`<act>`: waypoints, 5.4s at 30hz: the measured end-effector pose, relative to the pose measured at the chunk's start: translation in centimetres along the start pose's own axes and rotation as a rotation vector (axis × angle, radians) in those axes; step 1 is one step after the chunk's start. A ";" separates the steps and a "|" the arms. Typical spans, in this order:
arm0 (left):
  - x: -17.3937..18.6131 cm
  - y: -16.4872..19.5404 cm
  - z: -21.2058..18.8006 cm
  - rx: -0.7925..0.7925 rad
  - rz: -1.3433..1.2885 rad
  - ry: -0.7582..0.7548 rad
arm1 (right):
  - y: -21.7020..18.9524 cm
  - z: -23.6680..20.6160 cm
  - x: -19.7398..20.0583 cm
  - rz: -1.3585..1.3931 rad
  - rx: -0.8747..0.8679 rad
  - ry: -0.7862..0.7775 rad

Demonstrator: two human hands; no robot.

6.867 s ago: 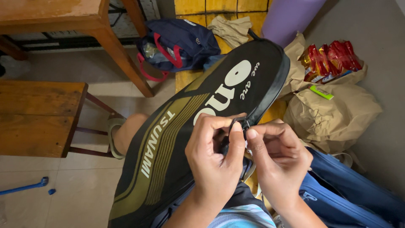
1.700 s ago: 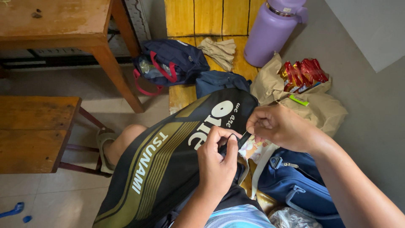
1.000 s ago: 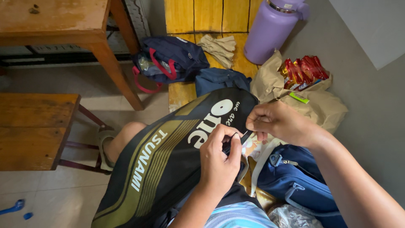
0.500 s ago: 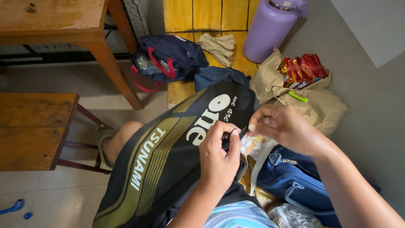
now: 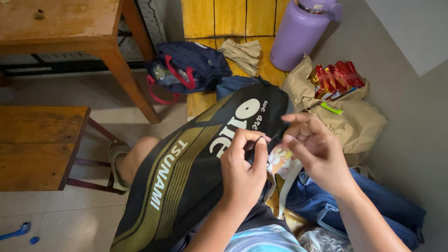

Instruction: The person sits on the floor with a badminton racket bag on their lap and hand-sews the zipper area using a needle and thread. They pull the thread through the zipper seam, use scissors to cut the thread, and continue stitching and tying off the thread by hand.

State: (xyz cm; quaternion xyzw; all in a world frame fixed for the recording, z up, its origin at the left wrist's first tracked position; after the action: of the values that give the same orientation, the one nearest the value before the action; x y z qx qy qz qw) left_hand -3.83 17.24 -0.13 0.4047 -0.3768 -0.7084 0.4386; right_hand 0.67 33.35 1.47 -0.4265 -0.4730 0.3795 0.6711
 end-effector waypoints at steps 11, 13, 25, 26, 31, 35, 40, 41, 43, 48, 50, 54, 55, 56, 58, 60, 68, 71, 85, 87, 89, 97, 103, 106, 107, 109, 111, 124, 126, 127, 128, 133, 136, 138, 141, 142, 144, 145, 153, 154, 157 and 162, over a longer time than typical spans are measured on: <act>0.0 -0.3 0.0 -0.021 -0.026 -0.021 | -2.3 1.9 0.4 -0.638 0.053 -0.122; 0.0 -0.3 0.0 -0.004 -0.017 -0.022 | -2.3 2.1 0.4 -0.610 0.081 -0.142; 1.0 0.0 0.5 -0.008 0.109 -0.001 | -0.7 2.7 1.7 -0.421 0.110 -0.215; 1.1 0.0 0.5 -0.042 0.120 -0.002 | -0.4 2.8 1.5 -0.290 0.111 -0.212; 1.1 -0.4 0.4 0.040 0.073 0.007 | 0.9 2.9 2.3 -0.020 -0.003 -0.155; 1.1 -0.4 0.4 0.000 0.077 0.012 | 1.2 2.3 1.8 0.311 0.000 -0.182; 1.1 -0.7 0.4 0.065 0.052 0.009 | 0.9 2.4 0.5 0.528 0.033 -0.236; 1.1 -0.8 0.4 0.069 0.049 0.007 | 0.7 2.5 0.5 0.513 0.029 -0.228; 1.1 -0.8 0.3 0.055 0.058 0.010 | 0.2 2.6 0.5 0.483 0.021 -0.212; 0.9 -1.0 0.2 0.029 0.061 -0.006 | -2.0 2.8 1.6 0.434 0.074 -0.129; 0.7 -1.3 0.1 0.093 0.025 -0.014 | -2.5 2.7 1.5 0.336 0.084 -0.064; 0.2 -1.5 0.2 0.028 0.090 -0.028 | -2.7 2.4 0.7 0.081 0.064 -0.094; 0.1 -1.4 0.2 0.000 0.120 -0.046 | -2.6 2.5 0.8 0.089 0.066 -0.069; -0.1 -1.4 0.1 -0.026 0.149 -0.064 | -2.5 2.7 1.2 0.097 0.067 -0.045; -0.7 -1.1 -0.3 -0.124 0.257 -0.136 | -2.1 2.7 1.3 0.048 0.062 -0.036; -1.0 -1.1 -0.2 -0.167 0.323 -0.186 | -1.5 2.5 1.2 -0.070 0.056 -0.063; -1.7 -1.5 1.0 -0.099 0.304 -0.244 | -1.1 1.8 1.5 0.009 0.139 0.088; -1.6 -1.4 1.0 -0.128 0.236 -0.231 | -1.3 1.9 2.0 -0.051 0.163 0.165; -0.7 -0.2 1.5 -0.121 0.297 -0.281 | -2.0 0.8 2.0 -0.039 0.195 0.180; -0.9 0.1 1.8 -0.136 0.299 -0.291 | -2.0 0.1 2.0 -0.007 0.176 0.150; -0.8 0.6 2.2 -0.164 0.336 -0.289 | -2.0 -0.6 2.4 -0.010 0.185 0.179; 0.2 1.9 3.1 0.257 0.003 -0.191 | -2.0 -2.0 2.6 0.099 0.152 0.236; 0.1 3.4 2.3 0.332 -0.235 -0.205 | -3.6 -4.1 1.3 -0.006 0.140 0.273; 0.0 4.2 2.1 0.293 -0.248 -0.206 | -4.8 -4.9 1.2 -0.179 0.163 0.341; -0.1 4.4 2.0 0.272 -0.242 -0.205 | -5.2 -5.2 1.1 -0.215 0.175 0.367; -0.3 4.8 2.0 0.262 -0.216 -0.198 | -5.7 -5.3 1.1 -0.302 0.208 0.386; -0.4 5.1 1.9 0.258 -0.198 -0.193 | -6.0 -5.4 1.0 -0.405 0.248 0.370; -0.7 5.0 2.1 0.256 -0.183 -0.189 | -5.8 -5.1 -0.4 -0.548 0.281 0.431; -0.7 5.0 2.0 0.258 -0.189 -0.189 | -5.8 -5.1 -0.4 -0.552 0.279 0.431; -0.7 4.9 2.0 0.260 -0.192 -0.189 | -5.8 -5.1 -0.3 -0.573 0.266 0.434; -0.7 4.9 2.0 0.263 -0.195 -0.188 | -5.8 -5.1 -0.3 -0.595 0.254 0.437; -0.7 4.4 2.1 0.305 -0.248 -0.212 | -5.6 -5.1 0.1 -0.599 0.243 0.428; -0.6 3.9 2.3 0.352 -0.327 -0.242 | -5.1 -5.0 0.2 -0.562 0.208 0.425; -0.6 3.7 2.3 0.379 -0.363 -0.259 | -4.7 -4.9 0.3 -0.537 0.157 0.428; -0.5 3.4 2.5 0.405 -0.373 -0.268 | -4.4 -4.9 0.5 -0.508 0.136 0.423; -0.5 3.4 2.6 0.409 -0.371 -0.270 | -4.4 -4.9 0.5 -0.502 0.144 0.422; -0.6 3.3 2.6 0.415 -0.372 -0.271 | -4.4 -4.9 0.5 -0.489 0.160 0.420; -0.6 3.3 2.6 0.417 -0.376 -0.270 | -4.4 -4.9 0.5 -0.510 0.153 0.423; -0.6 3.3 2.6 0.424 -0.365 -0.270 | -4.3 -4.9 0.6 -0.490 0.155 0.404; -0.7 3.3 2.6 0.426 -0.363 -0.270 | -4.3 -4.9 0.6 -0.493 0.154 0.401; -0.7 3.0 2.6 0.445 -0.376 -0.281 | -3.9 -4.8 0.8 -0.483 0.149 0.389; -0.7 1.8 2.9 0.496 -0.424 -0.307 | -2.8 -4.6 1.1 -0.451 0.063 0.363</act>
State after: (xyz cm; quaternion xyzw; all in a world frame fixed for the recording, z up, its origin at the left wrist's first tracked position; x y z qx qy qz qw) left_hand -5.62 17.81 2.79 0.4568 -0.5066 -0.7232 0.1086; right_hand 5.65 32.46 3.54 -0.3504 -0.4161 0.1528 0.8251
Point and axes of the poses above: each hand's wrist, its own z-axis towards the middle knuckle, its own x-axis out of the back of the hand, y = z × x, the point moved 3 cm from there along z, towards the middle knuckle, and after that the axes turned 11 degrees about -z, right-handed, at the moved point
